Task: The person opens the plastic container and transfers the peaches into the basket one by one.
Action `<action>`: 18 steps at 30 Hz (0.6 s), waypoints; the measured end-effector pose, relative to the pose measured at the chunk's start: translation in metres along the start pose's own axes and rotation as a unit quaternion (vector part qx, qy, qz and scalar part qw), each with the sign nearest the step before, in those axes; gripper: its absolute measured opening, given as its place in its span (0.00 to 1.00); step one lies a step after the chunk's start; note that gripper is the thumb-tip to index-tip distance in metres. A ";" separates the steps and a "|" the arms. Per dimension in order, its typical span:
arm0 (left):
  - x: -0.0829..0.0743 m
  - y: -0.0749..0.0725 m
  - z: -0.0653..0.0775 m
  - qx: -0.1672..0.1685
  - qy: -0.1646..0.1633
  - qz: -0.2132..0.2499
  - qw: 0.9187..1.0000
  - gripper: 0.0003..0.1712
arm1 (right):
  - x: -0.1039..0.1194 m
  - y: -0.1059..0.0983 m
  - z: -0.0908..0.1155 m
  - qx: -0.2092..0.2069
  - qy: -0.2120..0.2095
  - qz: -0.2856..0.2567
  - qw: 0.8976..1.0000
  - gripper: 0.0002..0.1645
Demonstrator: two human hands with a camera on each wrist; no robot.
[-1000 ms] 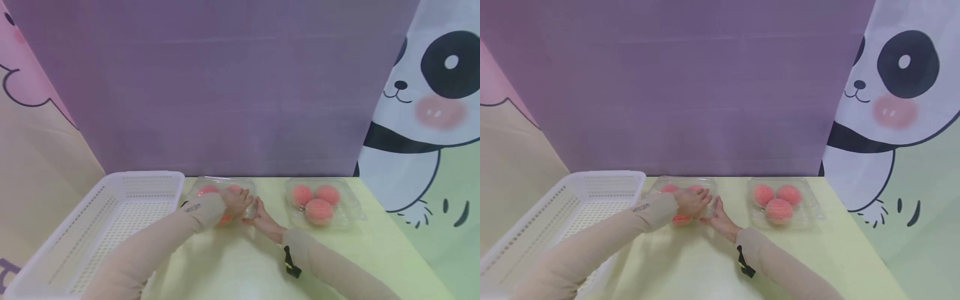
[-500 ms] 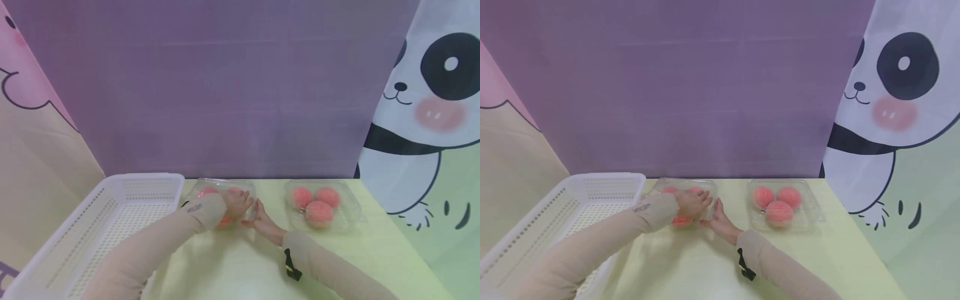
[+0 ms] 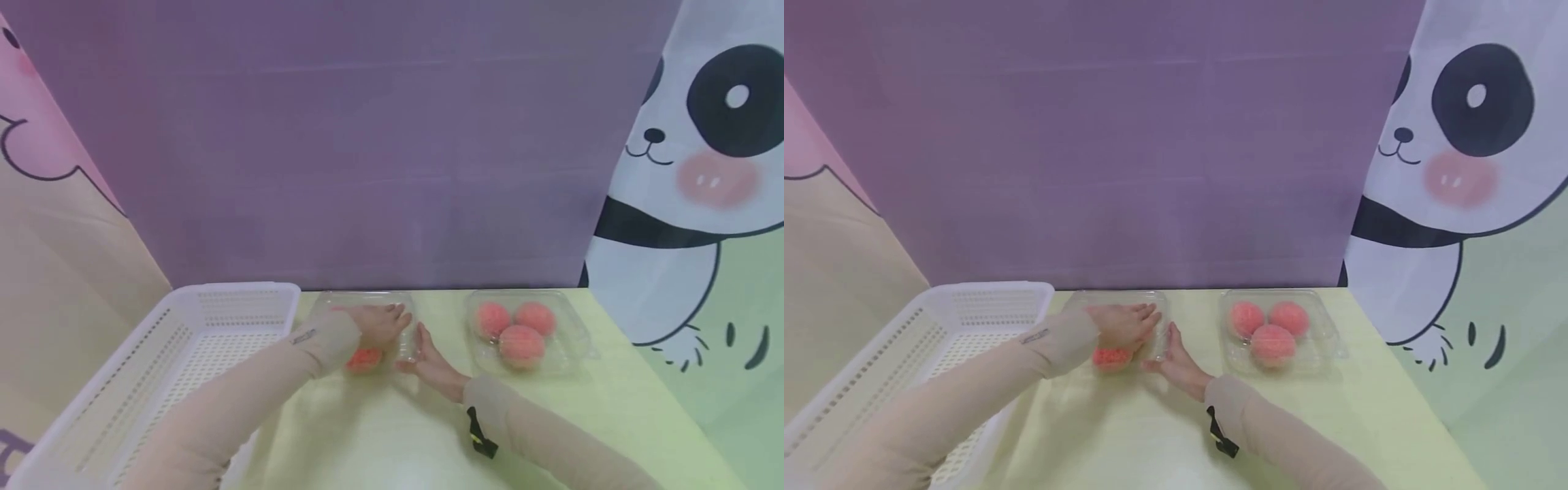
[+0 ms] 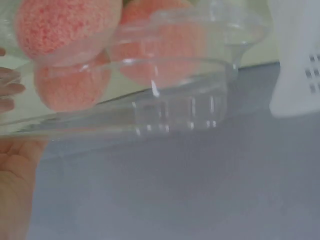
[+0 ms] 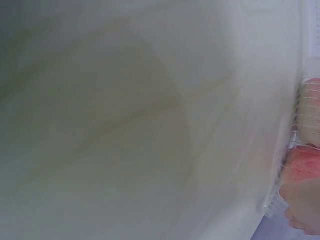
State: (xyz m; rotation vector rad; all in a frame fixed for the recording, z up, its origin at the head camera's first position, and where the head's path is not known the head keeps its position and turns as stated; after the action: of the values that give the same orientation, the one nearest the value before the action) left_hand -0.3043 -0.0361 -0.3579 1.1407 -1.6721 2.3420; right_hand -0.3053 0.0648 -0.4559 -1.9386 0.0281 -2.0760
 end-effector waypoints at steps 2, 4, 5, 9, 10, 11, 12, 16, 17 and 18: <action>0.002 0.000 0.002 -0.015 -0.018 0.031 0.999 0.33 | -0.001 0.000 -0.002 -0.001 -0.003 0.006 1.000 0.63; 0.004 0.001 0.005 -0.030 -0.040 0.071 0.996 0.32 | -0.001 0.001 -0.003 0.002 -0.008 0.013 1.000 0.64; 0.005 0.002 0.007 -0.043 -0.056 0.103 0.992 0.32 | -0.001 0.001 -0.003 0.001 -0.010 0.018 1.000 0.65; 0.004 0.003 0.015 -0.072 -0.075 0.143 0.984 0.32 | -0.002 0.002 -0.005 -0.007 -0.020 0.029 0.999 0.68; 0.003 0.003 0.017 -0.080 -0.077 0.147 0.983 0.32 | -0.002 0.002 -0.005 -0.010 -0.023 0.030 0.999 0.68; 0.003 0.003 0.020 -0.089 -0.079 0.158 0.980 0.33 | -0.001 0.002 -0.006 -0.014 -0.024 0.026 0.999 0.69; 0.003 0.003 0.022 -0.096 -0.080 0.163 0.979 0.33 | -0.001 0.002 -0.006 -0.015 -0.027 0.022 0.999 0.69; 0.005 0.007 0.034 -0.110 -0.104 0.205 0.967 0.35 | 0.000 0.001 -0.005 -0.010 -0.030 0.019 0.999 0.68; 0.008 0.009 0.038 -0.102 -0.123 0.222 0.962 0.35 | 0.000 0.001 -0.005 -0.007 -0.030 0.020 0.999 0.68; 0.011 0.011 0.043 -0.091 -0.143 0.235 0.957 0.35 | 0.000 0.001 -0.004 -0.005 -0.031 0.022 0.999 0.68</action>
State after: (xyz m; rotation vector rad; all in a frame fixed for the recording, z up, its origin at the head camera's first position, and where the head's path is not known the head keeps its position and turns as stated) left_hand -0.2943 -0.0801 -0.3542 1.2013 -2.4424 2.2692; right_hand -0.3091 0.0631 -0.4562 -1.9886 0.0668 -1.9896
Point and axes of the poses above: each hand's wrist, its own z-axis away from the middle knuckle, its own y-axis out of the palm, x = y × z, the point moved 5 cm from there along -z, towards the middle knuckle, and after that the axes turned 10 degrees about -x, right-handed, at the moved point
